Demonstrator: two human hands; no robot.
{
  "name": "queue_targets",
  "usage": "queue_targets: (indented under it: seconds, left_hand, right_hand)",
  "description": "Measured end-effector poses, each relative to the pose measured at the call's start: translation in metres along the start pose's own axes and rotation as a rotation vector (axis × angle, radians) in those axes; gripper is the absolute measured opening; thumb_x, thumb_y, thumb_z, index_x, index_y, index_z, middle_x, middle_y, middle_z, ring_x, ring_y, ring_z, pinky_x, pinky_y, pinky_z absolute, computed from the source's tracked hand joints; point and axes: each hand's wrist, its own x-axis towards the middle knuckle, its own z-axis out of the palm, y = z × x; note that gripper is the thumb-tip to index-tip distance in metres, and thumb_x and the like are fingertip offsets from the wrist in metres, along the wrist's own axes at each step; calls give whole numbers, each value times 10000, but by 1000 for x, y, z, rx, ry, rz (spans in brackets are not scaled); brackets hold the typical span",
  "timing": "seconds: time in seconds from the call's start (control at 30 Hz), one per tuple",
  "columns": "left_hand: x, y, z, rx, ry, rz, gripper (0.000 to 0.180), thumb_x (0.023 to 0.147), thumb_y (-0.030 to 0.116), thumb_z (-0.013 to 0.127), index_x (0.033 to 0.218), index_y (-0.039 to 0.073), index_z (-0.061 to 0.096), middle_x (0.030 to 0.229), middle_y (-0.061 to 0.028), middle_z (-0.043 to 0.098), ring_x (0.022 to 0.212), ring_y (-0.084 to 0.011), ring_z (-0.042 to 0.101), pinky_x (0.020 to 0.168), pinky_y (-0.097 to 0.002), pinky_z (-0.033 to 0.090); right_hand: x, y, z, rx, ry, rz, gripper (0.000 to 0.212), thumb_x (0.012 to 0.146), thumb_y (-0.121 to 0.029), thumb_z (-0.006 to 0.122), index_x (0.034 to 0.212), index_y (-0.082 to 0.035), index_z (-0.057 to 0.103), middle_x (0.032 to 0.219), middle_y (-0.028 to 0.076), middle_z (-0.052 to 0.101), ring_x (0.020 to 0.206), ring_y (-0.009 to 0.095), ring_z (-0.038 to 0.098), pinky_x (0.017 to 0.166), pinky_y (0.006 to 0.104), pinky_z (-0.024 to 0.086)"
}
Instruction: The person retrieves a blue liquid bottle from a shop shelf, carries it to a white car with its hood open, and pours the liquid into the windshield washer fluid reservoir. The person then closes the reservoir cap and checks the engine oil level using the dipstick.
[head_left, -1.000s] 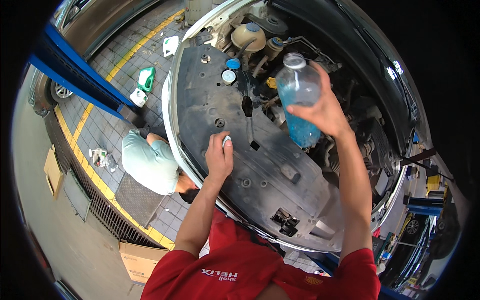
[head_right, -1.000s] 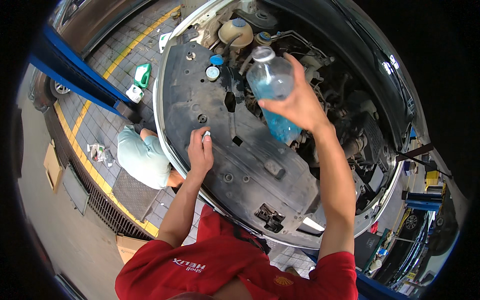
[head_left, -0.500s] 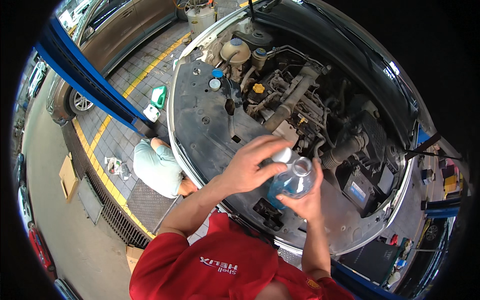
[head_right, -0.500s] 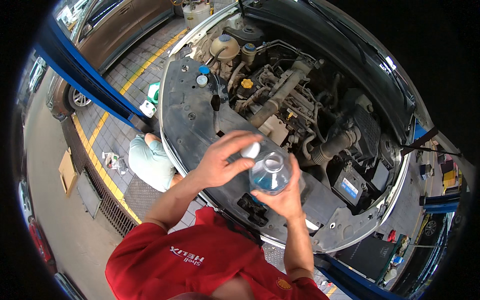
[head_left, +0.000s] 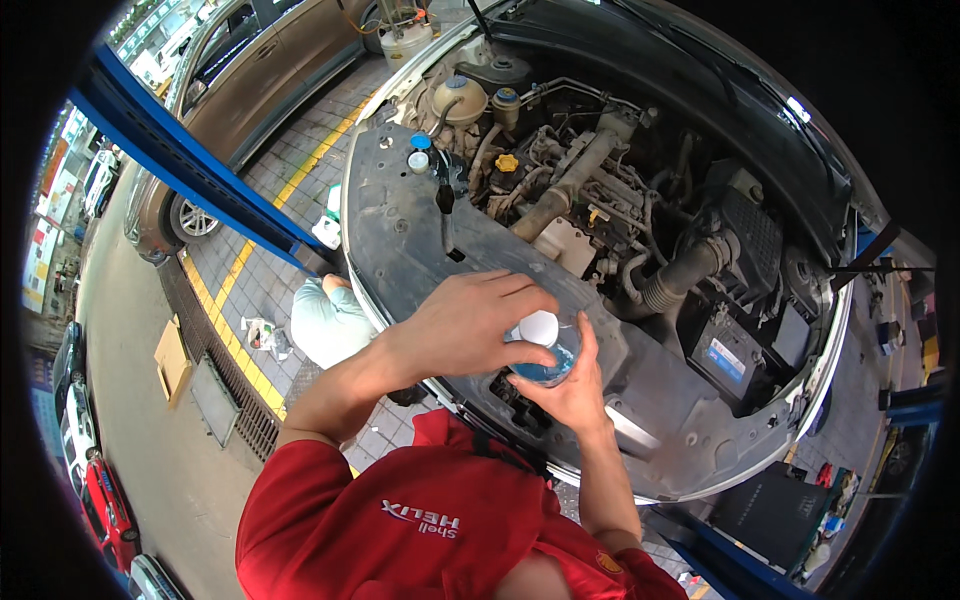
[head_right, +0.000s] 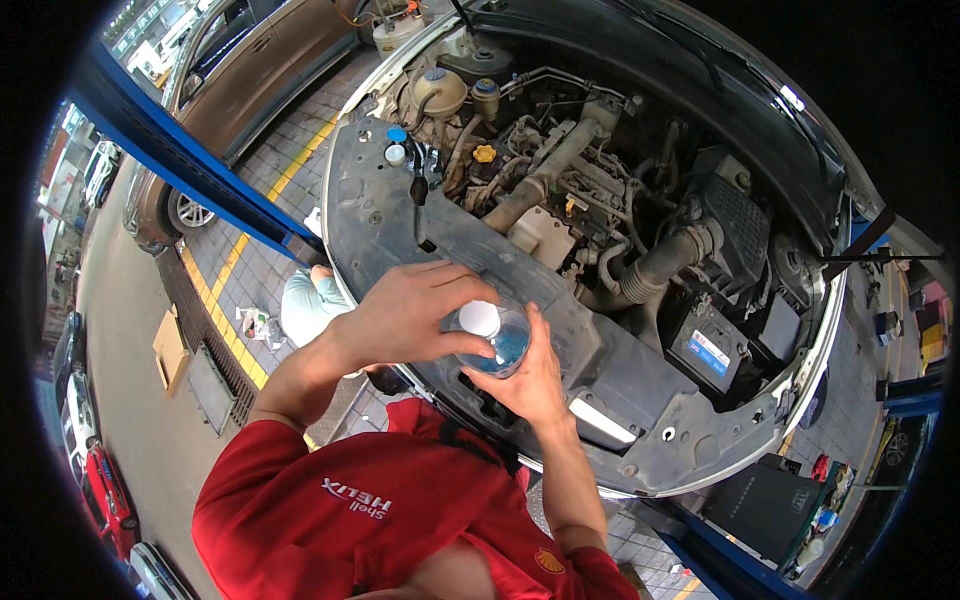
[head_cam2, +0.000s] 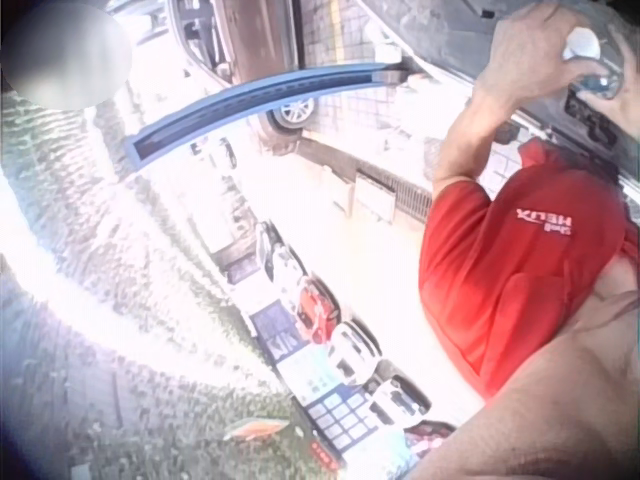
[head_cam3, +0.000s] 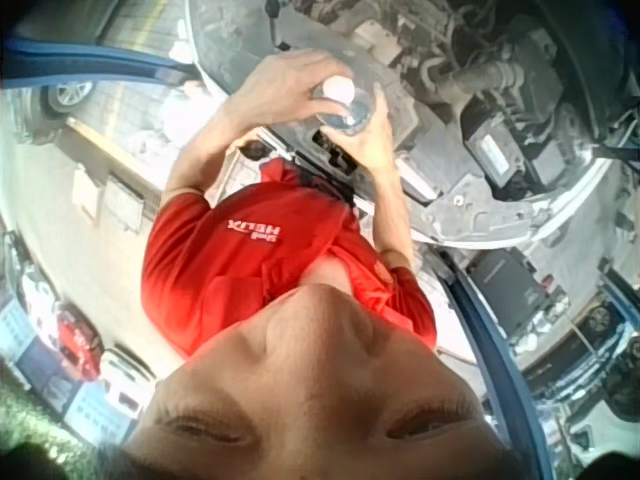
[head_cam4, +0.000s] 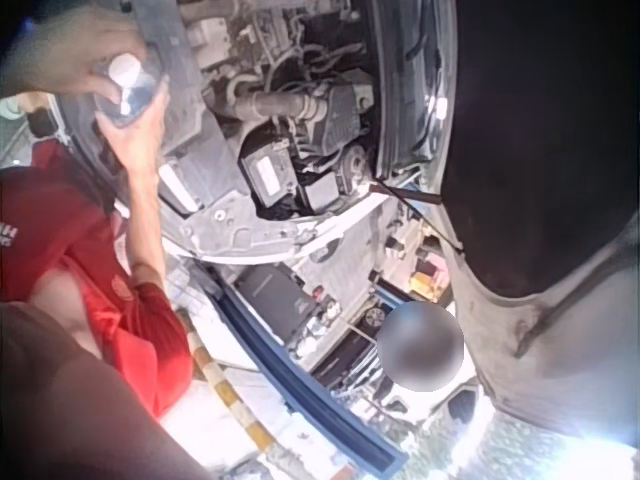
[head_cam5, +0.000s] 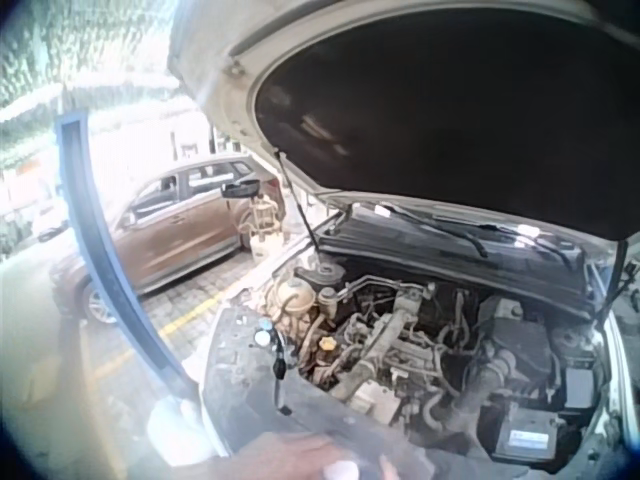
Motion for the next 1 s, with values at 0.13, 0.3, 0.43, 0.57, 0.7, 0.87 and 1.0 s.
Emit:
queue_targets:
  seconds: [0.13, 0.3, 0.43, 0.57, 0.7, 0.87, 1.0]
  left_hand:
    - [3, 10, -4, 110, -68, -58, 475, 816, 401, 850, 1155, 120, 674, 1117, -57, 666, 965, -288, 674, 786, -396, 560]
    - [5, 5, -3, -14, -80, 104, 455, 867, 303, 821, 1252, 121, 662, 1242, -80, 638, 1078, -308, 640, 892, -408, 543]
    - [4, 4, -3, -107, -153, 139, 460, 884, 236, 805, 1304, 126, 655, 1278, -83, 637, 1145, -315, 608, 974, -409, 509]
    - [3, 12, 2, -183, -153, 176, 423, 882, 206, 803, 1275, 115, 679, 1296, -70, 640, 1136, -300, 606, 978, -402, 505]
    - [4, 20, 21, -221, -71, 223, 386, 877, 194, 806, 1240, 109, 705, 1293, -52, 650, 1099, -282, 619, 956, -398, 512]
    - [4, 23, 44, -212, -16, 250, 395, 857, 187, 813, 1237, 130, 718, 1306, -32, 658, 1047, -255, 617, 920, -369, 509]
    - [2, 23, 47, -211, -12, 253, 396, 859, 181, 808, 1241, 132, 719, 1316, -30, 657, 1042, -251, 611, 919, -367, 500]
  right_hand:
    - [2, 1, -1, 28, 6, -22, 1346, 645, -336, 1009, 1599, 23, 129, 1281, 272, 655, 1178, 376, 678, 1029, 458, 526]
    - [0, 7, -2, 113, -16, 14, 1359, 638, -339, 1011, 1601, 22, 122, 1316, 276, 628, 1195, 370, 668, 1029, 458, 525]
    - [-3, 9, -2, 17, 32, -71, 1362, 635, -328, 1013, 1595, 24, 113, 1295, 265, 635, 1171, 359, 678, 1006, 455, 537]
    - [-12, 15, 0, 46, 26, -48, 1371, 627, -321, 1017, 1581, 26, 97, 1298, 263, 626, 1178, 366, 670, 1020, 456, 526]
    - [-23, 23, 5, 166, 101, -39, 1264, 629, -374, 1004, 1530, 74, 239, 1366, 291, 573, 1195, 432, 649, 996, 483, 541]
    - [-32, 36, 9, -10, 223, -247, 1247, 642, -347, 996, 1500, 43, 180, 1281, 219, 649, 1154, 369, 679, 1065, 488, 490]
    - [-36, 49, 17, 97, 244, -242, 1241, 634, -338, 998, 1500, 47, 196, 1275, 222, 642, 1138, 376, 679, 1054, 492, 496]
